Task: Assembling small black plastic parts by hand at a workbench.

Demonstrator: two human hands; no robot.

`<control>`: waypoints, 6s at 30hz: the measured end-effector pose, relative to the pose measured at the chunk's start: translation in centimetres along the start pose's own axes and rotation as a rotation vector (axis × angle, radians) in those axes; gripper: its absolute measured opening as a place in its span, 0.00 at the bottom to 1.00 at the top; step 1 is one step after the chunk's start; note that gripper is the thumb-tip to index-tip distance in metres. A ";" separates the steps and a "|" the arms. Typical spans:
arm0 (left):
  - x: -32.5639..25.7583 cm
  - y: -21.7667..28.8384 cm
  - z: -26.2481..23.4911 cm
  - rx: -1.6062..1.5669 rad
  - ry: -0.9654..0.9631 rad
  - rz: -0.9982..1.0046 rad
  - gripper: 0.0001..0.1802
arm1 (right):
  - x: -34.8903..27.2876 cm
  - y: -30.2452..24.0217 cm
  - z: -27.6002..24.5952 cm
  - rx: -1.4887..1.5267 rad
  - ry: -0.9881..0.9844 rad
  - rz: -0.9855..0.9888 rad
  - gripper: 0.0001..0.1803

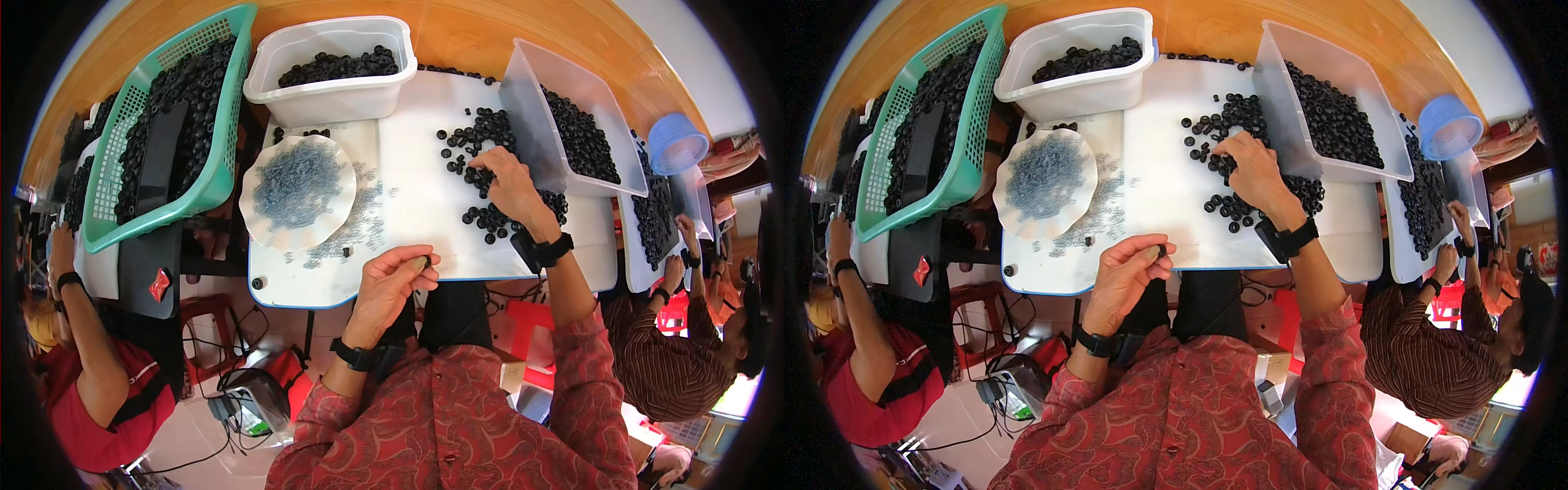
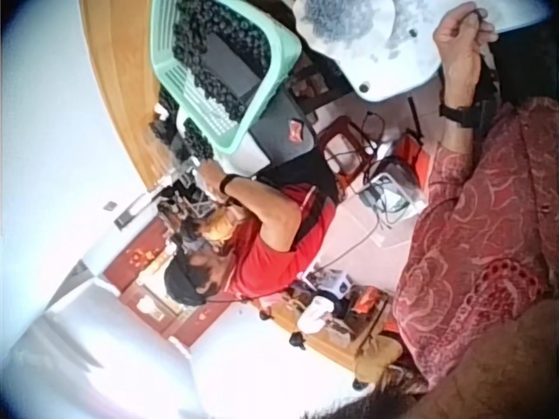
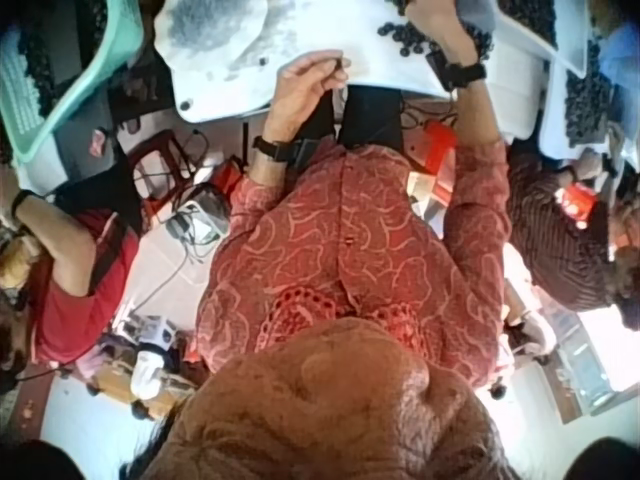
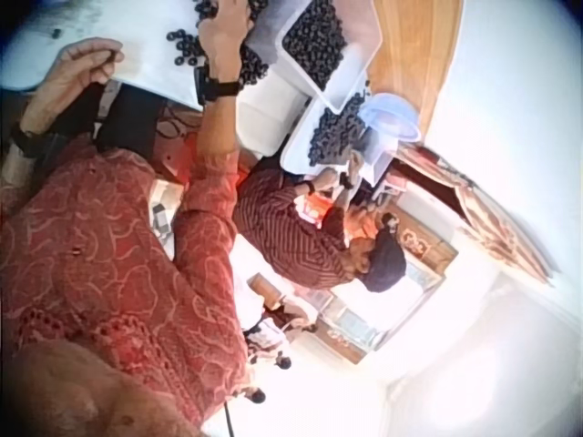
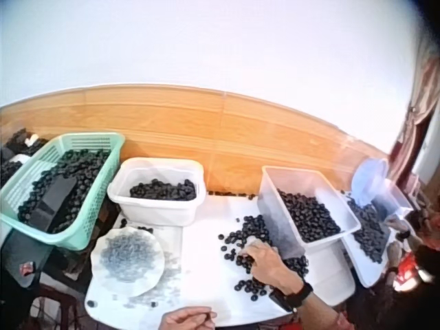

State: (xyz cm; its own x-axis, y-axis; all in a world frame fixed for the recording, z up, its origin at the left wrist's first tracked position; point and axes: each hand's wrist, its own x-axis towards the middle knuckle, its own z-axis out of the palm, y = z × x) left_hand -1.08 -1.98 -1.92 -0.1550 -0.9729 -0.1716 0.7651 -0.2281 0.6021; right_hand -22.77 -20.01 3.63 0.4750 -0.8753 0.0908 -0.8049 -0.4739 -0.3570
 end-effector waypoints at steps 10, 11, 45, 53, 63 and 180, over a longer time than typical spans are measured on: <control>0.1 -0.1 0.0 0.014 0.001 -0.001 0.14 | -1.3 0.3 -0.4 0.150 -0.002 -0.154 0.21; 0.1 -0.1 0.1 0.012 0.001 0.000 0.14 | -1.4 0.3 -0.5 0.150 -0.001 -0.153 0.21; 0.0 -0.1 -0.1 0.005 0.015 -0.007 0.13 | -6.8 -3.4 -1.7 0.054 0.207 0.069 0.04; 0.0 -0.1 -0.1 -0.001 -0.004 -0.002 0.13 | -2.4 -3.4 -1.2 -0.099 0.147 -0.004 0.05; -0.1 0.0 -0.1 0.006 -0.030 0.006 0.13 | -0.1 -2.4 0.7 -0.155 0.025 -0.057 0.07; -2.3 0.8 1.7 0.055 -0.028 0.237 0.12 | -12.0 -14.0 3.5 1.061 0.295 0.066 0.08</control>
State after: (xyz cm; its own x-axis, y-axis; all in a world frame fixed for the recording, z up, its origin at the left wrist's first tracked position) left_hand -1.15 0.02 0.32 0.0075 -1.0000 0.0006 0.7473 0.0060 0.6645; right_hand -15.99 -2.59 4.31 0.2247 -0.9515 0.2101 -0.0442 -0.2253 -0.9733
